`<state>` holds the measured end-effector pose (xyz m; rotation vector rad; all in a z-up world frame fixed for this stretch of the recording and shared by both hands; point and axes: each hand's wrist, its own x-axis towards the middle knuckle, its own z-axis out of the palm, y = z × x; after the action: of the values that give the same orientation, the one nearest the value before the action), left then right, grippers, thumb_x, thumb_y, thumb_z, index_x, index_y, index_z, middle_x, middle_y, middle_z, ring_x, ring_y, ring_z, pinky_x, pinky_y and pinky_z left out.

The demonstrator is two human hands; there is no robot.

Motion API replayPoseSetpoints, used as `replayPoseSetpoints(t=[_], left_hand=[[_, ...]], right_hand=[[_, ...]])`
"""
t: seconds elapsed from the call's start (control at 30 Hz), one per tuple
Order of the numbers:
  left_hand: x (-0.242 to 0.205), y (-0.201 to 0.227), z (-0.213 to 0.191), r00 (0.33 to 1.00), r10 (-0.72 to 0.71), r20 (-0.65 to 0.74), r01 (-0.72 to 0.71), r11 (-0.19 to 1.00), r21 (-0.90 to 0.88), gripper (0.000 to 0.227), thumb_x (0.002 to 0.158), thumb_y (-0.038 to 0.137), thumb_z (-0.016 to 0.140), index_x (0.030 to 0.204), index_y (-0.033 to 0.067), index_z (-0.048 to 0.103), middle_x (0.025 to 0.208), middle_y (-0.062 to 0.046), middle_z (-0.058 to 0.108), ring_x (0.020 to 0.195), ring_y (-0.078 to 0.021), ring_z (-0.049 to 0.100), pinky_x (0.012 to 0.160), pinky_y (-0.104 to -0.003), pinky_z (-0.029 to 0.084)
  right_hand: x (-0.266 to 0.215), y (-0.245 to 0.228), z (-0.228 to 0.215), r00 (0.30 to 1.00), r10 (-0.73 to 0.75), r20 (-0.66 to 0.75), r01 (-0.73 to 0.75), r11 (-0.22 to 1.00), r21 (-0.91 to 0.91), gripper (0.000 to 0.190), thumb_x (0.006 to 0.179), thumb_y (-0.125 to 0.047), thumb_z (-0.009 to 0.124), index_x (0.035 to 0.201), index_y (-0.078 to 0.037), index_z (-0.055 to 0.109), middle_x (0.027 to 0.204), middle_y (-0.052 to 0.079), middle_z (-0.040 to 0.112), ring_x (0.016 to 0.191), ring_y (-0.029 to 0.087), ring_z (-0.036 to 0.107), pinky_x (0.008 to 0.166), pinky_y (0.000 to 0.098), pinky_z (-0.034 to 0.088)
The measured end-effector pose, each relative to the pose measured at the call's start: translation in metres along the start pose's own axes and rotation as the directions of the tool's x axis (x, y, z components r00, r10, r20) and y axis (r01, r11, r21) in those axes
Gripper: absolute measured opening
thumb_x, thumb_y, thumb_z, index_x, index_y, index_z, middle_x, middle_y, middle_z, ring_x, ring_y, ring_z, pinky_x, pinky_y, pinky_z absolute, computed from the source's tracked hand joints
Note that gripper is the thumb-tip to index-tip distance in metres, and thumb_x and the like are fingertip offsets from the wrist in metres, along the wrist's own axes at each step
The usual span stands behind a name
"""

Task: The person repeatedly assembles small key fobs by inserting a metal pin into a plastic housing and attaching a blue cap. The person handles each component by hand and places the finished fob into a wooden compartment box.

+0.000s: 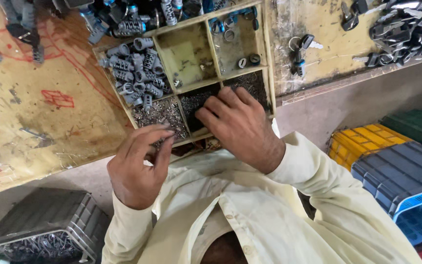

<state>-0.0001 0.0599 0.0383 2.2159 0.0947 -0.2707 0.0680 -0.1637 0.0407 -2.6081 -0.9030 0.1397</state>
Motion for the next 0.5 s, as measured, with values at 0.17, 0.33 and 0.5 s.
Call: replayPoseSetpoints(t=[0.17,0.33,0.5], left_hand=[[-0.01,-0.023,-0.003,0.929,-0.184,0.32,0.366,0.573,-0.733,0.016,0.093,0.001,0.07,0.105,0.0088,0.063,0.102,-0.006,0.077,0.068,-0.0027,0.062,0.055,-0.019,0.048],[0.0,-0.014,0.009,1.0,0.003,0.031,0.011,0.9,-0.435,0.015,0.092,-0.003,0.077,0.104,0.0046,0.07,0.108,-0.009,0.077,0.072,-0.0098,0.063,0.062,-0.023,0.048],[0.006,-0.003,0.014,0.986,0.126,-0.113,-0.15,0.959,-0.241,0.016,0.096,0.0,0.081,0.108,0.006,0.074,0.109,-0.007,0.078,0.096,-0.0175,0.078,0.082,-0.026,0.061]], right_hand=[[-0.008,0.006,0.002,0.995,0.055,0.081,-0.066,0.988,0.141,0.021,0.088,-0.021,0.079,0.104,-0.012,0.068,0.096,0.004,0.067,0.091,0.024,0.063,0.082,0.0402,0.054],[-0.008,0.006,-0.001,0.994,0.085,0.065,-0.102,0.942,0.321,0.017,0.088,-0.018,0.08,0.1,-0.011,0.071,0.093,0.005,0.07,0.082,0.023,0.066,0.068,0.0371,0.055],[-0.026,0.012,0.007,0.919,0.328,0.219,-0.389,0.66,0.643,0.014,0.092,-0.006,0.08,0.104,-0.006,0.071,0.099,0.005,0.07,0.074,0.01,0.062,0.06,0.0234,0.049]])
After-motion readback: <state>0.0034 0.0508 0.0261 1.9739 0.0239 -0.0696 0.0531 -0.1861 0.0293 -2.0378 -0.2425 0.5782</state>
